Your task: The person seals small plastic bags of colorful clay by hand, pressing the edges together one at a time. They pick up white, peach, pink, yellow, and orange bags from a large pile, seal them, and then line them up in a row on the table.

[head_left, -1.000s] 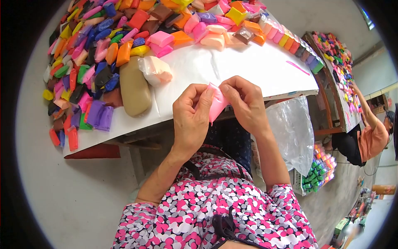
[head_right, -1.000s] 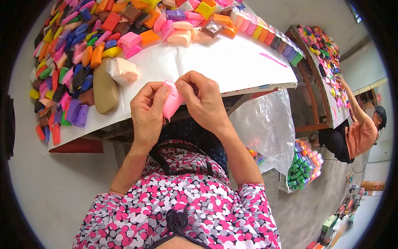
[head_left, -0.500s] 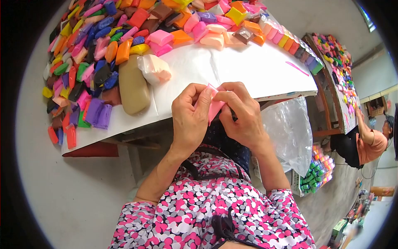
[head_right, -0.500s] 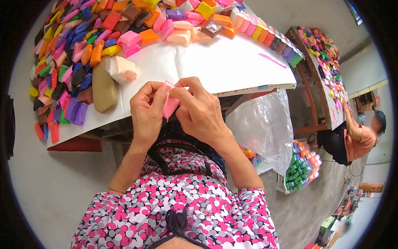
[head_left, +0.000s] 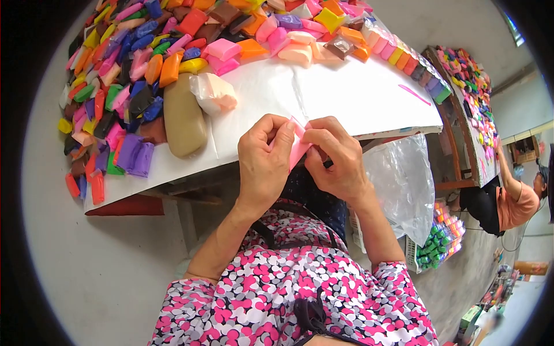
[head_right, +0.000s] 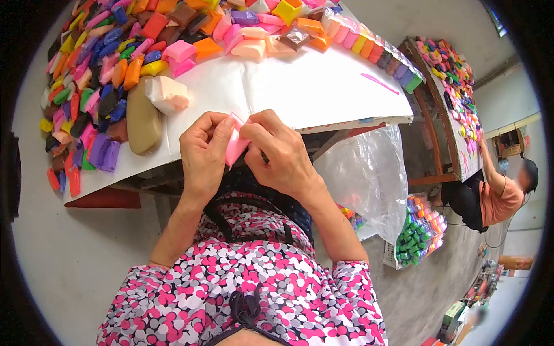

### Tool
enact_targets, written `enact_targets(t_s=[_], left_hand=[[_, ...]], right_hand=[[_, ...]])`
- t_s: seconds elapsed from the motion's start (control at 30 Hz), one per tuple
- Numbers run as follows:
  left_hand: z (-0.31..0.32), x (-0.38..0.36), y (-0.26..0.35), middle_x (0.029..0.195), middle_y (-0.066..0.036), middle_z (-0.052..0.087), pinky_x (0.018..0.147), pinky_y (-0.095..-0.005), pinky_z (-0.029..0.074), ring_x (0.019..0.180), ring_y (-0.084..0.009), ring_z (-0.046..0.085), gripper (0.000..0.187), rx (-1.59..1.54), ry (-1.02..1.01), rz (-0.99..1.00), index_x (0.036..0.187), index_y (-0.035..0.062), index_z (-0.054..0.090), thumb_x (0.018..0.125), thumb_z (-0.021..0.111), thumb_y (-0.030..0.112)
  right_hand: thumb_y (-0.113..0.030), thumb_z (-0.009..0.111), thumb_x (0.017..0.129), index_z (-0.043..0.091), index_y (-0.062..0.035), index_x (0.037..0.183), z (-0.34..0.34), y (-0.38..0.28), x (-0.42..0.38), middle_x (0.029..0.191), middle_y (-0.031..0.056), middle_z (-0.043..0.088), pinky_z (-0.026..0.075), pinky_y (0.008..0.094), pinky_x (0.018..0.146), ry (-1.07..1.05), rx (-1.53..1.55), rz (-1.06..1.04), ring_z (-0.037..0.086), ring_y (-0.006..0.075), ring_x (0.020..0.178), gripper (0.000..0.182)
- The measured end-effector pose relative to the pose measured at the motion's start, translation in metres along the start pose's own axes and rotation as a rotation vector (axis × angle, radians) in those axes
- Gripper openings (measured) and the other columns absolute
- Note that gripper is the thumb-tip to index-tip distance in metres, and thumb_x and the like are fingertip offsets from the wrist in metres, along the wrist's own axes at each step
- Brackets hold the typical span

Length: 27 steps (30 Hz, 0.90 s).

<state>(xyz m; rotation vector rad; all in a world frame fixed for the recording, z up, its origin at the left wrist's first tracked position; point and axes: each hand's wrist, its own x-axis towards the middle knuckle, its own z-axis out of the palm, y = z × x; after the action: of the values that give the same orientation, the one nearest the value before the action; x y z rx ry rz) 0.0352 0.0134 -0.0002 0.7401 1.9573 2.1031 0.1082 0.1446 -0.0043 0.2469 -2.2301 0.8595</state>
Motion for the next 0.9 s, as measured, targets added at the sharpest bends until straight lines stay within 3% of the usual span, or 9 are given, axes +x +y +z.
enact_targets(t_s=[0.4,0.9], left_hand=[[0.0007,0.0005,0.0015,0.075,0.001,0.06,0.058,-0.0199,0.042,0.067,-0.0018,0.05,0.018,0.03,-0.003,0.019,0.089,-0.0022,0.063,0.098,0.058,0.013],[0.0024,-0.0006,0.0031,0.075,0.001,0.06,0.054,-0.0191,0.041,0.064,-0.0016,0.05,0.018,-0.002,-0.002,0.031,0.089,-0.002,0.063,0.098,0.059,0.013]], right_hand=[[0.009,0.06,0.068,0.06,-0.0042,0.094,0.0051,0.0001,-0.0031,0.093,0.0122,0.059,0.05,0.0356,0.06,0.06,0.015,0.026,0.062,0.0282,0.072,0.029],[0.01,0.06,0.068,0.06,-0.0039,0.091,0.0047,-0.0035,-0.0014,0.091,0.0118,0.06,0.049,0.0343,0.06,0.084,0.077,0.066,0.061,0.0263,0.072,0.027]])
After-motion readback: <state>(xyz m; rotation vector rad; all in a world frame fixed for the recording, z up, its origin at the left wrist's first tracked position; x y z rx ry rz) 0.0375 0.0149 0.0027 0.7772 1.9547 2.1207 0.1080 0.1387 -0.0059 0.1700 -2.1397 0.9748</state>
